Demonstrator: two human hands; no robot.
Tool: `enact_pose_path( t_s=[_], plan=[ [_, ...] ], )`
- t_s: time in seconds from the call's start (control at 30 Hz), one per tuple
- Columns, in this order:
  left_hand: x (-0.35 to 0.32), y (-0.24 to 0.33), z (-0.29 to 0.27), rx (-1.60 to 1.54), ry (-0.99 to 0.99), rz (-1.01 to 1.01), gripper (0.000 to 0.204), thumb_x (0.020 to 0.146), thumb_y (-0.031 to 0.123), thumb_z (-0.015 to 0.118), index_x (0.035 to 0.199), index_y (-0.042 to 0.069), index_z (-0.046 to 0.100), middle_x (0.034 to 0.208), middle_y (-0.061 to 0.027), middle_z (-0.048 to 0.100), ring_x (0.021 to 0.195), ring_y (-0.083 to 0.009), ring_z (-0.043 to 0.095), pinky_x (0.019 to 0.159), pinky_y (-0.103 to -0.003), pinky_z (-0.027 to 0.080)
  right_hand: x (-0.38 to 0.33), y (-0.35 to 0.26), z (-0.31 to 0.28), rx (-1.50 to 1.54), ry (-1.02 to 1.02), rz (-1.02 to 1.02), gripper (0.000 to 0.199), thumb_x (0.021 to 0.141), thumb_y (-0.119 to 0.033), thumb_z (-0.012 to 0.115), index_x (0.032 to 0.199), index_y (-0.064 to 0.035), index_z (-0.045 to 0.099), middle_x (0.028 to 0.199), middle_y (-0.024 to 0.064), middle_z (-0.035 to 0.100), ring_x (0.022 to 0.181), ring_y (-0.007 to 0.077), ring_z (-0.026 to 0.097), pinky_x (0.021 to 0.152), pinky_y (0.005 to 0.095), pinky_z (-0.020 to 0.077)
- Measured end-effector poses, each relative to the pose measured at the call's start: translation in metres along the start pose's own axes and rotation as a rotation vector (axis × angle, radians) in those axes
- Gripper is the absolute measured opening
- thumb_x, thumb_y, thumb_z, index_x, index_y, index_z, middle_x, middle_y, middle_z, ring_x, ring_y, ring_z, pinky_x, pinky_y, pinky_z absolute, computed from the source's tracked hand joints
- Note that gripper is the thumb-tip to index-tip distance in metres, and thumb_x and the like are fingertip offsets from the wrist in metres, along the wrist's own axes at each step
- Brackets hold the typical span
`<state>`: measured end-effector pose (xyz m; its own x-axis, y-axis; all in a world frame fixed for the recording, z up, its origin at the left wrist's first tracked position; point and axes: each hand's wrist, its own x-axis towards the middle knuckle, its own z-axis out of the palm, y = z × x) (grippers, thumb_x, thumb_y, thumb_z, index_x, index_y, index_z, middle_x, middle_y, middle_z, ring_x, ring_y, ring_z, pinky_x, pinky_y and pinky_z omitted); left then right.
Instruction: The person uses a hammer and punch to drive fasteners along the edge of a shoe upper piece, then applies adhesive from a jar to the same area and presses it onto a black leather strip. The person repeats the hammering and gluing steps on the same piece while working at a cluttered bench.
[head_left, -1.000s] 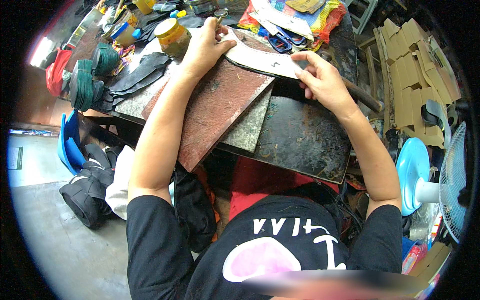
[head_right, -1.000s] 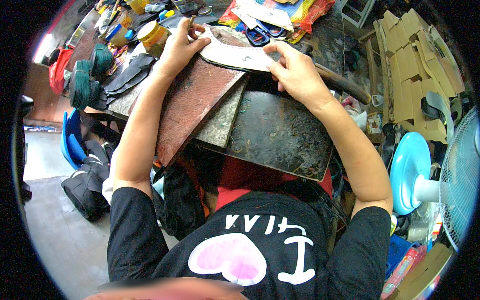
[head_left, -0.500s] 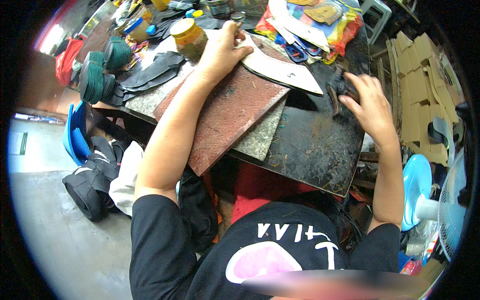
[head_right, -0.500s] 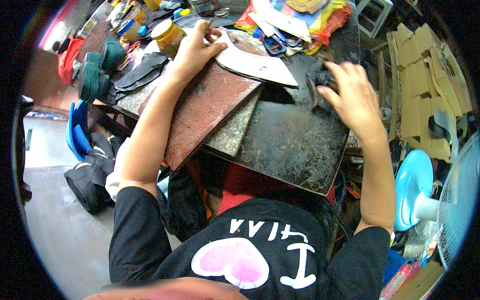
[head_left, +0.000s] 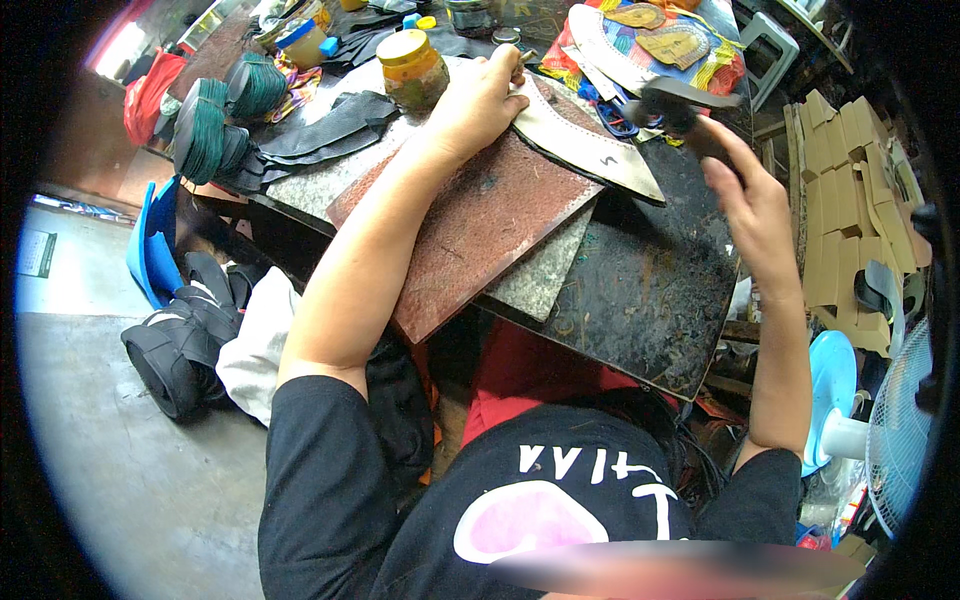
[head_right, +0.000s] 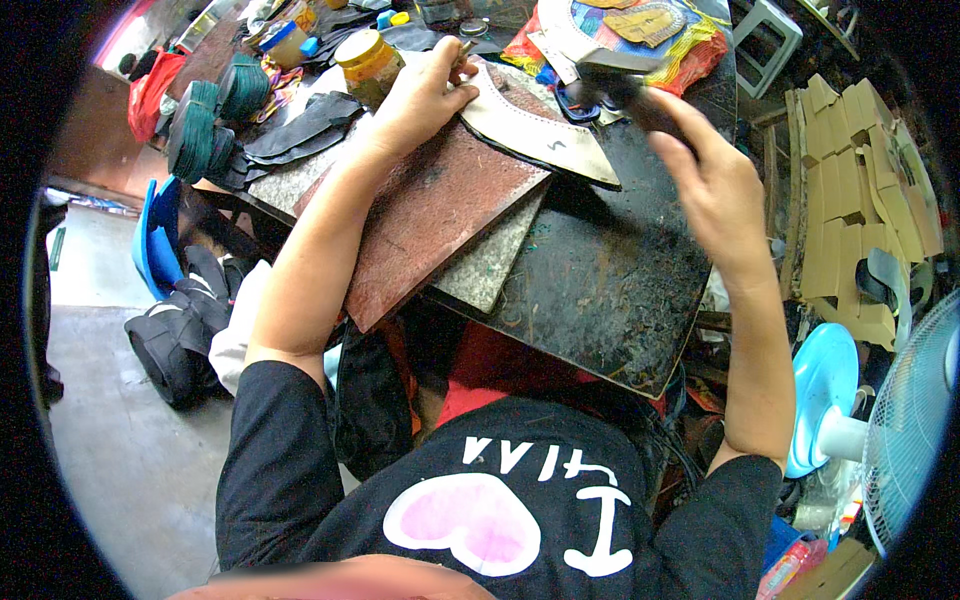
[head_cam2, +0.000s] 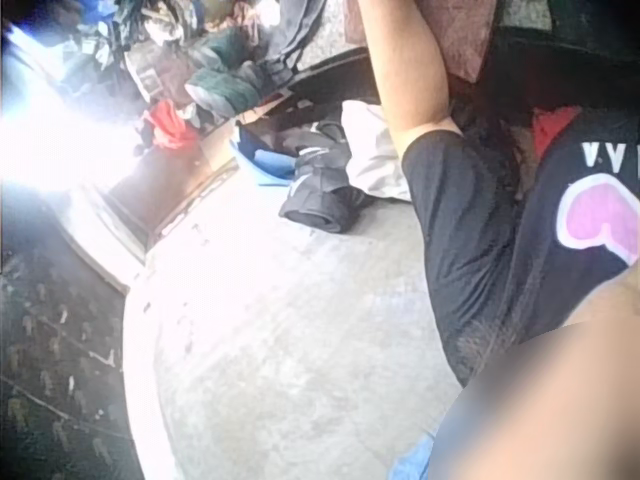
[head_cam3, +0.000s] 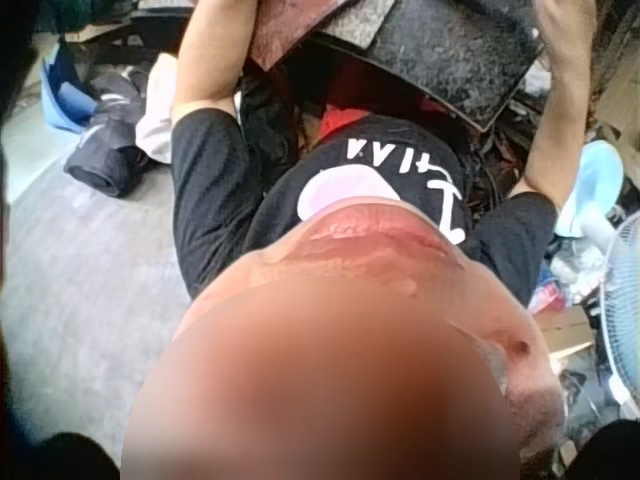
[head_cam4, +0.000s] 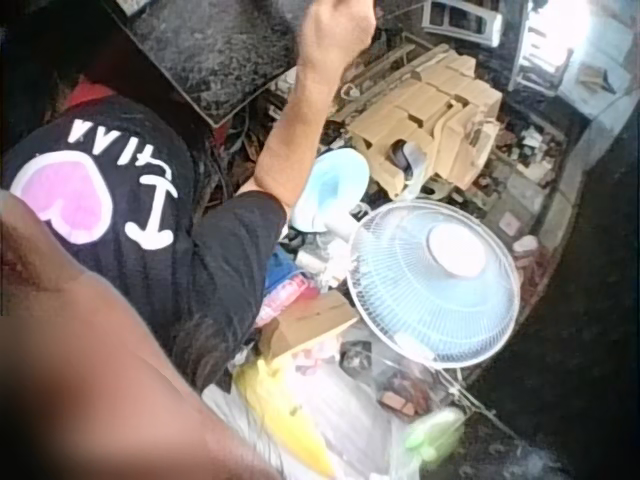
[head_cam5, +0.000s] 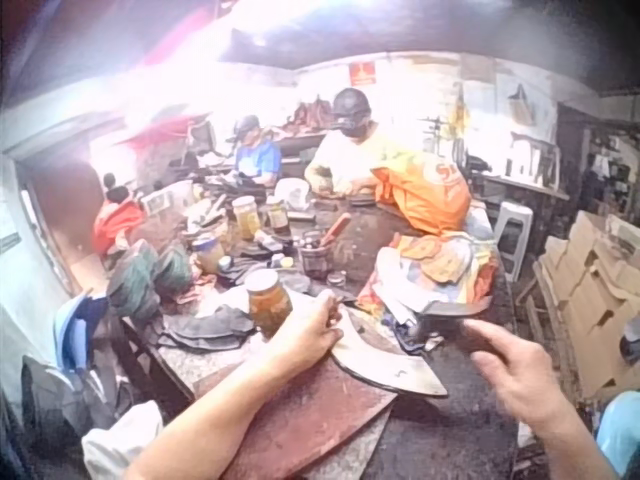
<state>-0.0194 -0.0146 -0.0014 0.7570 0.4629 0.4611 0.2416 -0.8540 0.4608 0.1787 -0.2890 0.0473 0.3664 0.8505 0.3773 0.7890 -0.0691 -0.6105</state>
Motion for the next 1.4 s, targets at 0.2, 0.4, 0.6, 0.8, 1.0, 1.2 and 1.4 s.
enact_pose_path(
  t_s=[0.2, 0.4, 0.6, 0.8, 1.0, 1.2, 1.4],
  plan=[
    [-0.005, 0.012, -0.005, 0.254, 0.129, 0.052, 0.043, 0.076, 0.022, 0.079, 0.107, 0.005, 0.053, 0.099, -0.0133, 0.065, 0.107, -0.0341, 0.056, 0.09, -0.044, 0.047, 0.018, -0.034, 0.047, -0.295, -0.055, -0.097, 0.038, 0.096, -0.039, 0.056, 0.132, -0.0287, 0.058, 0.098, 0.0151, 0.07, 0.088, 0.0366, 0.068, 0.075, 0.0466, 0.0545],
    [0.009, 0.013, -0.015, 0.347, 0.183, -0.26, 0.066, 0.075, 0.051, 0.078, 0.114, 0.004, 0.054, 0.106, -0.019, 0.066, 0.104, -0.0379, 0.063, 0.087, -0.045, 0.05, 0.017, -0.033, 0.049, -0.327, -0.095, -0.04, 0.035, 0.098, -0.04, 0.053, 0.131, -0.0289, 0.058, 0.094, 0.0164, 0.07, 0.085, 0.038, 0.068, 0.073, 0.0489, 0.0545],
    [0.041, -0.015, 0.0, -0.715, 0.147, -0.422, 0.025, 0.09, 0.017, 0.064, 0.104, 0.0, 0.054, 0.096, -0.0145, 0.062, 0.08, -0.02, 0.064, 0.068, -0.033, 0.053, 0.02, -0.038, 0.046, -0.356, -0.119, -0.028, 0.035, 0.098, -0.039, 0.052, 0.131, -0.0284, 0.057, 0.093, 0.0182, 0.07, 0.086, 0.0392, 0.068, 0.073, 0.0489, 0.0541],
    [0.028, -0.018, 0.017, -0.682, 0.287, -0.339, 0.014, 0.09, 0.006, 0.067, 0.098, -0.005, 0.065, 0.086, -0.0108, 0.071, 0.073, -0.0153, 0.071, 0.064, -0.027, 0.06, 0.019, -0.04, 0.046, -0.353, -0.135, -0.005, 0.036, 0.099, -0.038, 0.053, 0.134, -0.0282, 0.056, 0.093, 0.0201, 0.07, 0.089, 0.0403, 0.068, 0.073, 0.0478, 0.0534],
    [0.025, -0.014, 0.015, -0.701, 0.308, -0.41, 0.011, 0.09, 0.003, 0.067, 0.097, -0.006, 0.066, 0.087, -0.0115, 0.071, 0.073, -0.0139, 0.071, 0.063, -0.025, 0.06, 0.02, -0.043, 0.045, -0.363, -0.138, -0.006, 0.037, 0.099, -0.039, 0.052, 0.134, -0.0284, 0.056, 0.092, 0.0202, 0.07, 0.087, 0.04, 0.068, 0.073, 0.0484, 0.0539],
    [0.024, -0.011, 0.016, -0.4, 0.31, -0.22, 0.011, 0.086, 0.007, 0.07, 0.093, -0.001, 0.068, 0.081, -0.0107, 0.073, 0.072, -0.0156, 0.072, 0.067, -0.03, 0.057, 0.019, -0.034, 0.048, -0.376, -0.149, 0.013, 0.037, 0.099, -0.039, 0.053, 0.134, -0.0281, 0.057, 0.096, 0.0202, 0.07, 0.089, 0.0389, 0.068, 0.075, 0.0468, 0.0539],
    [0.023, -0.001, 0.014, -0.004, 0.326, 0.057, 0.016, 0.084, 0.015, 0.071, 0.096, 0.005, 0.068, 0.088, -0.0164, 0.07, 0.084, -0.0333, 0.069, 0.074, -0.039, 0.055, 0.046, -0.055, 0.021, -0.393, -0.088, -0.006, 0.035, 0.096, -0.036, 0.062, 0.129, -0.0279, 0.064, 0.098, 0.0143, 0.071, 0.079, 0.0243, 0.069, 0.074, 0.0344, 0.0529]
  ],
)
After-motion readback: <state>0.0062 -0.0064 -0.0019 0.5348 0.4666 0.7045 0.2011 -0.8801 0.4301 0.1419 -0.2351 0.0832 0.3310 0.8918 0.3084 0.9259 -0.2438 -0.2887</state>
